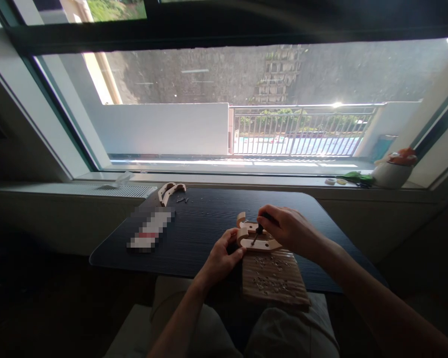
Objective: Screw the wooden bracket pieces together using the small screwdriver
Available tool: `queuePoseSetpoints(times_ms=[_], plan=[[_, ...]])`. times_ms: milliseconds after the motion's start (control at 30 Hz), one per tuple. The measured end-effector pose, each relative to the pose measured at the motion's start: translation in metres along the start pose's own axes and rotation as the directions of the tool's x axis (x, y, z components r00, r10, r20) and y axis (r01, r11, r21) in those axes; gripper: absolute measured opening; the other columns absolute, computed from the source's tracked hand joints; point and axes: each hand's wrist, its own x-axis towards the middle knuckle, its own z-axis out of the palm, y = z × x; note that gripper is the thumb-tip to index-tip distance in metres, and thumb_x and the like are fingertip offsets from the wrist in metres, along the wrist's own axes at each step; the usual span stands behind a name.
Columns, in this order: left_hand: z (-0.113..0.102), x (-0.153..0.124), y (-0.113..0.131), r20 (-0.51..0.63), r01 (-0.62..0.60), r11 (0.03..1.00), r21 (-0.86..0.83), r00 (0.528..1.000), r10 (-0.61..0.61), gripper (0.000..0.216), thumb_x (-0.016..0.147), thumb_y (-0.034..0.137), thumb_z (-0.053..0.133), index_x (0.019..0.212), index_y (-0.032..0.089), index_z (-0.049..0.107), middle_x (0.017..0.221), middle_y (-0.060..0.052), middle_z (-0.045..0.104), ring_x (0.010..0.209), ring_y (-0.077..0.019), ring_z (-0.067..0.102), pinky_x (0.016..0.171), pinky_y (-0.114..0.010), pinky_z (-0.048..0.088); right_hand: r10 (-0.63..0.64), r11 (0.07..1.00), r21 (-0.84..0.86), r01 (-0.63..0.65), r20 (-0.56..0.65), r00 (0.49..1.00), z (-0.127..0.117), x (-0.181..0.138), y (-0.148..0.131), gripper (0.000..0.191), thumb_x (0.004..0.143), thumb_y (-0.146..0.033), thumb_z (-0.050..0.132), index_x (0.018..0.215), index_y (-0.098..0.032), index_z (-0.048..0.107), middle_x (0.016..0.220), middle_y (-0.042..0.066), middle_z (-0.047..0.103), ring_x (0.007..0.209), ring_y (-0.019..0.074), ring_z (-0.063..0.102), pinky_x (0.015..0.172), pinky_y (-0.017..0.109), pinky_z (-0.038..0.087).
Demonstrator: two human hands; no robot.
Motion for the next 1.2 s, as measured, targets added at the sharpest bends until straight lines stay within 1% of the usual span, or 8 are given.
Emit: queuePoseSetpoints(times_ms=[100, 200, 400, 500, 600, 700, 833, 1200], plan=[[0.001, 0.001, -0.001, 0.001, 0.007, 1.0, -0.013, 1.0, -0.007, 0.04, 0.078, 0.017, 0.058, 0.117, 0.018, 0.047, 0.12, -0.009, 0.058, 0.113, -0.0214, 0.053, 0.1, -0.036, 0.04, -0.039, 0.998, -0.043, 0.043, 0.087, 0.995, -0.002, 0.01, -0.006, 0.023, 0.09, -0.036, 0.038, 0.092, -0.023, 0.056, 0.074, 0.0, 0.063, 0.063, 0.0135, 0.054, 0.056, 0.024, 0.029], [0.002, 0.001, -0.003, -0.005, 0.026, 0.999, -0.028, 1.0, -0.026, 0.041, 0.077, 0.018, 0.058, 0.116, 0.018, 0.047, 0.119, -0.008, 0.059, 0.111, -0.0208, 0.055, 0.098, -0.036, 0.041, -0.024, 0.992, -0.124, 0.038, 0.115, 0.993, 0.001, 0.018, -0.01, 0.025, 0.09, -0.038, 0.037, 0.093, -0.022, 0.056, 0.071, 0.001, 0.063, 0.064, 0.0147, 0.055, 0.055, 0.024, 0.027], [0.005, -0.001, -0.004, -0.051, 0.012, 1.0, -0.011, 0.999, -0.013, 0.041, 0.076, 0.017, 0.057, 0.116, 0.018, 0.047, 0.116, -0.008, 0.061, 0.109, -0.0201, 0.056, 0.098, -0.036, 0.041, 0.13, 0.975, -0.185, -0.122, 0.036, 0.991, 0.014, 0.019, -0.009, 0.027, 0.092, -0.037, 0.033, 0.096, -0.02, 0.053, 0.075, 0.004, 0.065, 0.066, 0.0164, 0.058, 0.056, 0.025, 0.027], [0.006, -0.001, -0.003, -0.049, 0.0, 1.0, -0.01, 0.999, 0.0, 0.04, 0.076, 0.017, 0.057, 0.115, 0.018, 0.047, 0.116, -0.008, 0.061, 0.108, -0.0199, 0.056, 0.097, -0.035, 0.042, 0.164, 0.957, -0.247, -0.153, 0.025, 0.986, 0.012, 0.019, -0.011, 0.029, 0.092, -0.037, 0.032, 0.096, -0.019, 0.054, 0.075, 0.005, 0.066, 0.067, 0.0178, 0.059, 0.056, 0.026, 0.026], [0.007, -0.002, -0.003, -0.053, -0.019, 1.0, -0.015, 0.998, 0.018, 0.04, 0.076, 0.017, 0.057, 0.115, 0.017, 0.048, 0.115, -0.008, 0.061, 0.106, -0.0199, 0.057, 0.095, -0.036, 0.043, 0.105, 0.949, -0.306, -0.08, 0.065, 0.992, 0.0, 0.021, -0.014, 0.031, 0.091, -0.04, 0.034, 0.095, -0.02, 0.057, 0.075, 0.005, 0.066, 0.065, 0.0188, 0.059, 0.054, 0.027, 0.025], [0.007, -0.002, -0.005, -0.07, -0.021, 1.0, 0.009, 0.997, 0.022, 0.041, 0.076, 0.018, 0.058, 0.115, 0.017, 0.048, 0.113, -0.007, 0.062, 0.104, -0.0194, 0.058, 0.094, -0.035, 0.044, -0.039, 0.955, -0.286, 0.084, 0.158, 0.987, -0.014, 0.022, -0.017, 0.026, 0.089, -0.038, 0.039, 0.1, -0.022, 0.057, 0.08, 0.003, 0.067, 0.068, 0.0173, 0.059, 0.054, 0.026, 0.026], [0.006, -0.002, -0.007, -0.079, -0.01, 0.999, 0.034, 0.997, 0.013, 0.041, 0.076, 0.019, 0.058, 0.115, 0.018, 0.047, 0.112, -0.006, 0.062, 0.104, -0.0189, 0.058, 0.093, -0.034, 0.045, -0.112, 0.937, -0.299, 0.179, 0.229, 0.967, -0.018, 0.023, -0.018, 0.026, 0.091, -0.033, 0.037, 0.087, -0.019, 0.058, 0.082, 0.005, 0.066, 0.072, 0.0164, 0.06, 0.056, 0.026, 0.028], [0.007, -0.002, -0.006, -0.07, -0.016, 1.0, 0.009, 0.997, 0.017, 0.041, 0.075, 0.02, 0.059, 0.114, 0.017, 0.048, 0.113, -0.007, 0.062, 0.104, -0.0204, 0.058, 0.095, -0.037, 0.043, 0.059, 0.924, -0.382, 0.015, 0.181, 0.982, -0.007, 0.019, -0.018, 0.031, 0.093, -0.036, 0.032, 0.094, -0.016, 0.056, 0.082, 0.009, 0.067, 0.074, 0.0199, 0.062, 0.058, 0.027, 0.032]])
